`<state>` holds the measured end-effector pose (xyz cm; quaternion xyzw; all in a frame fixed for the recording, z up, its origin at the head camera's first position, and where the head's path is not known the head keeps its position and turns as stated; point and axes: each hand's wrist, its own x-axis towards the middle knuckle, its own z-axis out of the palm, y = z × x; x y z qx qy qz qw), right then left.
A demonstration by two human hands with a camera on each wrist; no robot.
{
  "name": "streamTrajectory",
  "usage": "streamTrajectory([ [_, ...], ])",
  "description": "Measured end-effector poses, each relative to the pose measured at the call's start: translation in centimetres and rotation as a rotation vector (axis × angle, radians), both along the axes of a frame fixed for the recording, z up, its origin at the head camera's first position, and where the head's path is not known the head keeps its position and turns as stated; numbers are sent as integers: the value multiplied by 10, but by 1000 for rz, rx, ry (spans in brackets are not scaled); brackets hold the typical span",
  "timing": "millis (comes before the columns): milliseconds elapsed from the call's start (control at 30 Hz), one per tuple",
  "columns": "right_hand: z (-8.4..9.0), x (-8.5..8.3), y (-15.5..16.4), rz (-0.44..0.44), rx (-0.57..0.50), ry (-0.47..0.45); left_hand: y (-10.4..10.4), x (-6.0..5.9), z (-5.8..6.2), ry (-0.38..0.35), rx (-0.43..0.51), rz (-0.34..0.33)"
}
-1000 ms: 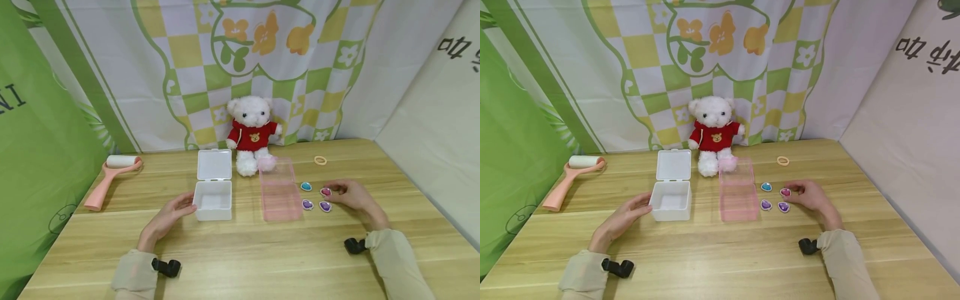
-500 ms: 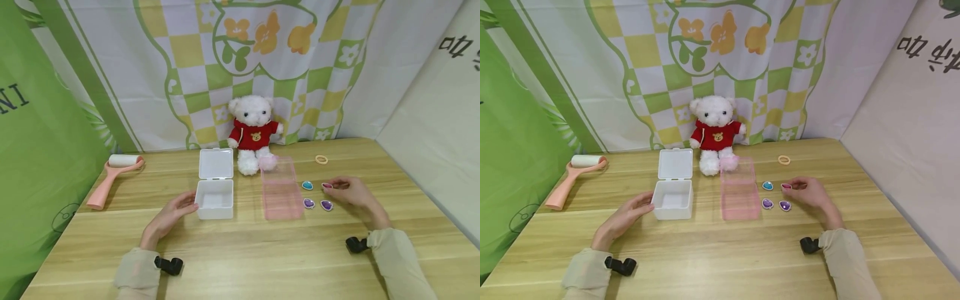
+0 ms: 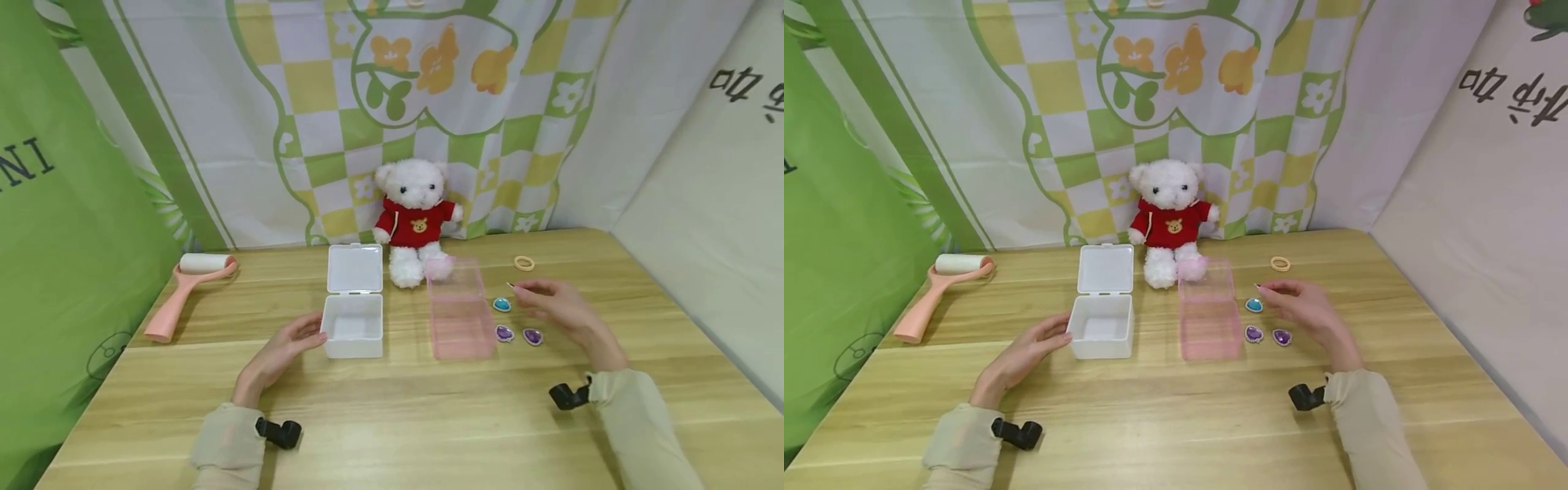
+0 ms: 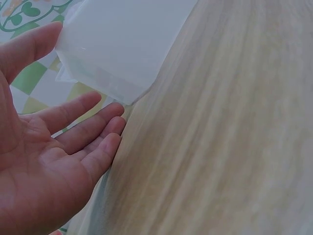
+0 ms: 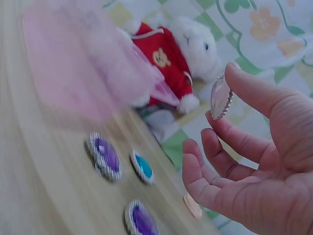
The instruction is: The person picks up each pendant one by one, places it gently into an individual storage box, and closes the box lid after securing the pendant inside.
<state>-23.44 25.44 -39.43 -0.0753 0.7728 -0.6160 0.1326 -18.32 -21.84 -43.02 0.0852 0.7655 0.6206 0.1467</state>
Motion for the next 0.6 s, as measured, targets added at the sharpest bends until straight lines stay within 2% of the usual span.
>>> streamTrajectory([
  [267, 16, 1, -27, 36, -14, -21, 1, 0, 0, -10, 4, -6],
  [600, 35, 5, -76, 97, -9, 39, 2, 0, 1, -9, -5, 0],
])
